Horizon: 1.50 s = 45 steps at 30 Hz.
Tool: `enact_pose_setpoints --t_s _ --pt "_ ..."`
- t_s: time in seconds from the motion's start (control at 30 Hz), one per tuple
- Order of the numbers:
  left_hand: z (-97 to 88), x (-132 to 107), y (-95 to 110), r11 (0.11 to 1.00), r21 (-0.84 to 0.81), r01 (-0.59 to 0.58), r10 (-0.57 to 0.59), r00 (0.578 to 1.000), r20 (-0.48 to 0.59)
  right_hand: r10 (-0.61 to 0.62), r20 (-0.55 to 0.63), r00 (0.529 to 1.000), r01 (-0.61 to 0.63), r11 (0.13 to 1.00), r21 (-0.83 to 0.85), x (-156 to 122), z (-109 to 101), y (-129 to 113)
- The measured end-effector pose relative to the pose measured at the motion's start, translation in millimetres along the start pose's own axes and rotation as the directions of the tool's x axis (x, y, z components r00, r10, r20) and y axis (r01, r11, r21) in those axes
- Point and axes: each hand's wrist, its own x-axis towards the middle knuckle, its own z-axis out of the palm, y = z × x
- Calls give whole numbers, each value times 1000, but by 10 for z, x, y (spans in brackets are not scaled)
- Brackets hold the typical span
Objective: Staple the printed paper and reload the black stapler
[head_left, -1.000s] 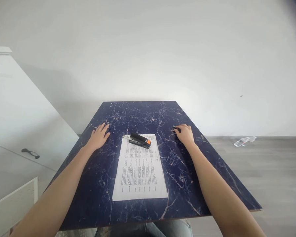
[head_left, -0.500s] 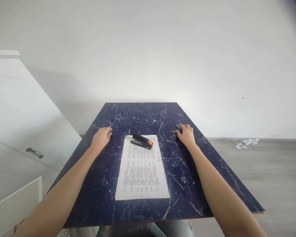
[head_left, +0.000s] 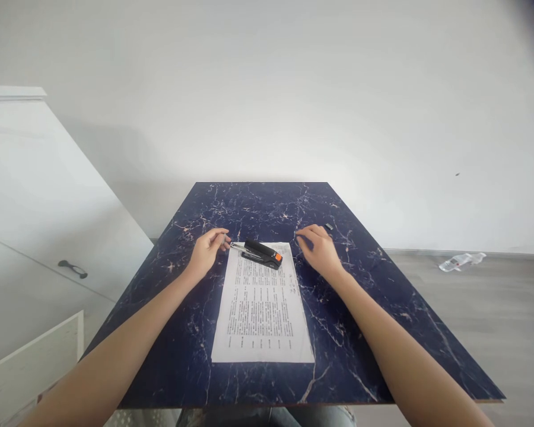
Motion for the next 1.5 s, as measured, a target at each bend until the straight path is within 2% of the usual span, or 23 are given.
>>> enact_pose_setpoints --t_s 0.1,0.2,0.3,0.4,0.47,0.63,0.8,0.9,0.97,1.07,1.13,1.27,1.4,1.5 --pt "74 -62 87 996 76 -51 46 997 66 -28 88 996 26 999 26 -23 81 -332" --pt "73 -98 134 930 283 -236 202 969 146 -63 144 987 57 997 50 -45 160 -545" --pt "80 -113 156 850 357 -388 328 919 218 -106 230 968 90 993 77 -71 241 -624" --pt "99 -115 159 834 334 -440 376 895 240 -91 305 948 68 994 88 -102 314 -605" --pt "100 -119 151 830 340 -442 372 893 254 -81 328 941 53 994 95 -113 344 -567" --pt "81 -144 132 839 430 -333 225 932 283 -90 338 937 55 992 109 -97 334 -498" --pt "100 -135 165 818 434 -376 279 921 273 -84 325 942 43 991 130 -85 304 -506" --pt "116 -129 179 825 435 -361 266 927 266 -82 332 940 41 991 130 -84 304 -519" --pt "123 -126 175 811 438 -387 275 914 299 -83 335 939 41 990 132 -84 303 -524" --pt "121 -115 144 733 475 -488 327 864 383 -87 327 941 43 989 140 -82 299 -529" --pt "109 -101 106 694 506 -513 352 854 384 -88 324 942 43 989 144 -82 295 -532" --pt "74 -59 15 735 511 -445 333 894 299 -88 336 938 43 989 139 -82 291 -537" --pt "79 -15 -34 792 472 -388 245 909 336 -82 342 936 37 990 137 -79 294 -541" --pt "111 0 -26 788 494 -367 205 913 351 -80 343 936 32 989 143 -77 297 -547"
